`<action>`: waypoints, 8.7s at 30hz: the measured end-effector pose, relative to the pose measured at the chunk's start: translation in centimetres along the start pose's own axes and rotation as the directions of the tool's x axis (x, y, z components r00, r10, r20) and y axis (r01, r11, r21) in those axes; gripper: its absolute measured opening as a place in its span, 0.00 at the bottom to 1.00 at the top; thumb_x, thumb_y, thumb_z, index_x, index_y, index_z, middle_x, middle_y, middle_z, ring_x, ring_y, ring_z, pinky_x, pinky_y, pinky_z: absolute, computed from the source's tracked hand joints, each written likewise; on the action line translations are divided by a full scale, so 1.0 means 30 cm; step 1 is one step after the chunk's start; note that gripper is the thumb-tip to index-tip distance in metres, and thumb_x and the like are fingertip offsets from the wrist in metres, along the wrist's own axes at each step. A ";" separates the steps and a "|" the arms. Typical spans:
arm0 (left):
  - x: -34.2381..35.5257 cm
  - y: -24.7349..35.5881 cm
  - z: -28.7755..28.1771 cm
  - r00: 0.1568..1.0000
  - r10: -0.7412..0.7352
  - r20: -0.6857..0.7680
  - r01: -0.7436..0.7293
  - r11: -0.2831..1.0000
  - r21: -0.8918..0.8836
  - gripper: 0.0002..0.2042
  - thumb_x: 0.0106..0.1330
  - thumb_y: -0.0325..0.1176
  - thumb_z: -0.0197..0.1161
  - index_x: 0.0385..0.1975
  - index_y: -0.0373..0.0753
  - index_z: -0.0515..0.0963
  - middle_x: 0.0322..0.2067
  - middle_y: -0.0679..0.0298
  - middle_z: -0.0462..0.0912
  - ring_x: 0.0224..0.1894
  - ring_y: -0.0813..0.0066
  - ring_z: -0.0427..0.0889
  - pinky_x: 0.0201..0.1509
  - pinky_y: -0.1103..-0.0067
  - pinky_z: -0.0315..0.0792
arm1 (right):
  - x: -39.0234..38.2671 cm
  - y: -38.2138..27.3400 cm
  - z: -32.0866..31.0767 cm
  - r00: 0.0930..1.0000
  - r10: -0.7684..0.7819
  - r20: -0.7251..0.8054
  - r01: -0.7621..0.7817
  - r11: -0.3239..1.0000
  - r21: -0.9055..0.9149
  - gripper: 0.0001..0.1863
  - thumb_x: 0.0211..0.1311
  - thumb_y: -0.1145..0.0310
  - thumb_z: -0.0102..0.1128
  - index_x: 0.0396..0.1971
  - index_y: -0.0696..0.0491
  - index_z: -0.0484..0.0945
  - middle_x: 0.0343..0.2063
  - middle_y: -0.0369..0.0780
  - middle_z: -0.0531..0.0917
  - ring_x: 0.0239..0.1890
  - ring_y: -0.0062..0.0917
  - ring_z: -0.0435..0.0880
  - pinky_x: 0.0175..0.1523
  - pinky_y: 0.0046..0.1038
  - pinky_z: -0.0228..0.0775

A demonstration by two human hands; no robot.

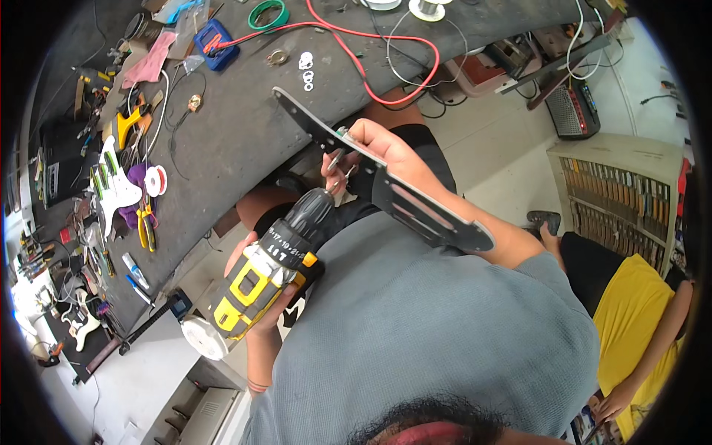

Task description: The person uses a drill to bore holes into a black guitar pickguard, سپس fits metal potentiometers and a selector switch through the prepared holes by hand.

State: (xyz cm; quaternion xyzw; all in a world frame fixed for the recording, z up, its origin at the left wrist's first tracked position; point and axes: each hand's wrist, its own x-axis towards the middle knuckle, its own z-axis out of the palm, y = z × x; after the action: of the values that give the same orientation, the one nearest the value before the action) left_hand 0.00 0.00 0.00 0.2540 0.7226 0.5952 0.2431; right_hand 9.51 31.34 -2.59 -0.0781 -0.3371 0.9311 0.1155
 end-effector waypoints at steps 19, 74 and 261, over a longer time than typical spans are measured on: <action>0.020 0.057 0.004 0.983 0.167 0.076 -0.182 0.935 0.305 0.48 0.53 0.44 0.84 0.73 0.33 0.67 0.69 0.53 0.74 0.70 0.60 0.75 0.76 0.66 0.67 | 0.018 0.013 0.028 0.996 0.011 -0.087 -0.017 0.997 -0.078 0.14 0.86 0.59 0.51 0.42 0.55 0.72 0.42 0.43 0.88 0.42 0.26 0.90 0.49 0.29 0.83; -0.015 0.079 0.014 0.972 0.081 -0.220 -0.027 0.971 0.237 0.51 0.50 0.44 0.84 0.73 0.29 0.64 0.64 0.51 0.75 0.64 0.61 0.79 0.71 0.69 0.71 | -0.005 -0.115 -0.015 0.984 0.176 0.023 -0.170 0.901 0.400 0.25 0.79 0.59 0.55 0.63 0.63 0.73 0.48 0.50 0.85 0.57 0.40 0.87 0.73 0.39 0.76; -0.096 -0.112 0.007 0.957 0.106 0.269 -0.053 0.979 -0.198 0.32 0.60 0.30 0.78 0.65 0.32 0.73 0.40 0.47 0.86 0.34 0.57 0.85 0.38 0.67 0.78 | -0.135 -0.086 0.166 0.997 -0.074 -0.013 0.069 0.969 -0.236 0.11 0.81 0.62 0.58 0.43 0.53 0.67 0.43 0.45 0.85 0.43 0.23 0.83 0.51 0.29 0.78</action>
State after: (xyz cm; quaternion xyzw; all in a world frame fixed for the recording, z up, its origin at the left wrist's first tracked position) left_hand 2.05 -2.28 -3.20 0.3400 0.6109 0.6285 0.3409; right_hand 12.70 29.15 3.13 -0.0890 -0.4463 0.8790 0.1424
